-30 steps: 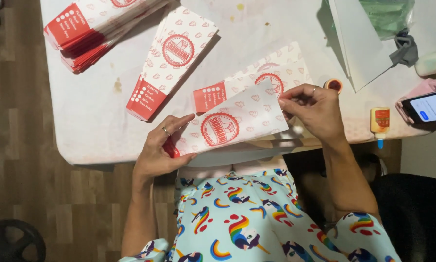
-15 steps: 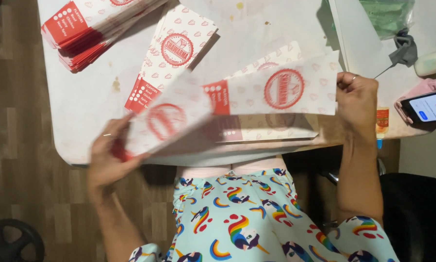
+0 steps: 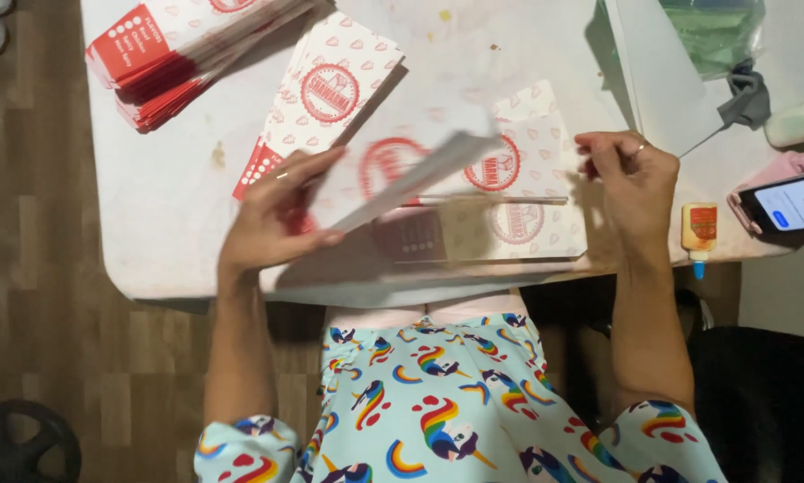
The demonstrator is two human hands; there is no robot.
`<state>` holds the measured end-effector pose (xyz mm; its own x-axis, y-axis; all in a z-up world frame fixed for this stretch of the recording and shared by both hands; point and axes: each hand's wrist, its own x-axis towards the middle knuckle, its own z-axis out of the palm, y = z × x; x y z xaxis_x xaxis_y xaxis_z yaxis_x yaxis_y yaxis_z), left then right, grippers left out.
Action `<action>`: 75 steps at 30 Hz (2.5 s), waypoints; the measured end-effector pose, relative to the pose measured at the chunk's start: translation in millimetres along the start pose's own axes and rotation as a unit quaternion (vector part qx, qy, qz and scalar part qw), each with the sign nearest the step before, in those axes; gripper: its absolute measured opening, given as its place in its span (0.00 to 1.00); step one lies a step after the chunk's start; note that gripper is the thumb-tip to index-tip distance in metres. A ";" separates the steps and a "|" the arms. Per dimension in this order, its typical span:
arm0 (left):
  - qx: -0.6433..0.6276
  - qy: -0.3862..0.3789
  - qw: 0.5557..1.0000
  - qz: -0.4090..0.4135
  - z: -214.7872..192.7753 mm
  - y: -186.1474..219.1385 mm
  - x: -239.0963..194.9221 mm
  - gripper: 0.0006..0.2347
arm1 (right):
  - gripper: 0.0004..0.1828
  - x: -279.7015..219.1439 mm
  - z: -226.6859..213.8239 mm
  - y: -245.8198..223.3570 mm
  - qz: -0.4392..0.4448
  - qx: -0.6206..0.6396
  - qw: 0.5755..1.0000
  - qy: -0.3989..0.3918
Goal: The person is folding printed paper food wrappers and organizing them into neat stacks on a table.
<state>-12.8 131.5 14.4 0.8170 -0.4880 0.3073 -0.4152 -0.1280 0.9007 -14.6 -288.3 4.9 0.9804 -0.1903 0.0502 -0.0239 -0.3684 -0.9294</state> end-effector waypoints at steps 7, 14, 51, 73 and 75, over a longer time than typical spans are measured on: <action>0.034 -0.121 0.991 0.035 45.3 -22.6 73.8 0.31 | 0.15 7.2 -7.9 15.3 0.037 0.048 0.996 -0.065; 0.344 -0.171 0.922 -0.057 84.7 -29.8 89.9 0.41 | 0.05 16.2 -29.0 46.9 0.054 -0.138 0.983 -0.108; 0.451 -0.146 0.873 -0.120 165.1 -68.9 33.6 0.30 | 0.37 -2.5 53.2 50.6 -0.165 -0.441 0.841 -0.268; 0.403 0.155 0.852 -0.296 1.2 -55.1 14.7 0.32 | 0.44 12.3 5.5 41.8 -0.142 -0.383 0.873 -0.267; 0.325 0.212 0.882 -0.268 -0.1 -62.6 7.9 0.38 | 0.43 12.3 2.2 39.2 -0.143 -0.367 0.880 -0.267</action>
<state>19.6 135.7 -39.5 0.9844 0.1433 0.1019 0.0481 -0.7769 0.6278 -3.0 -303.1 -31.7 0.9145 0.3872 -0.1176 0.3102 -0.8574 -0.4107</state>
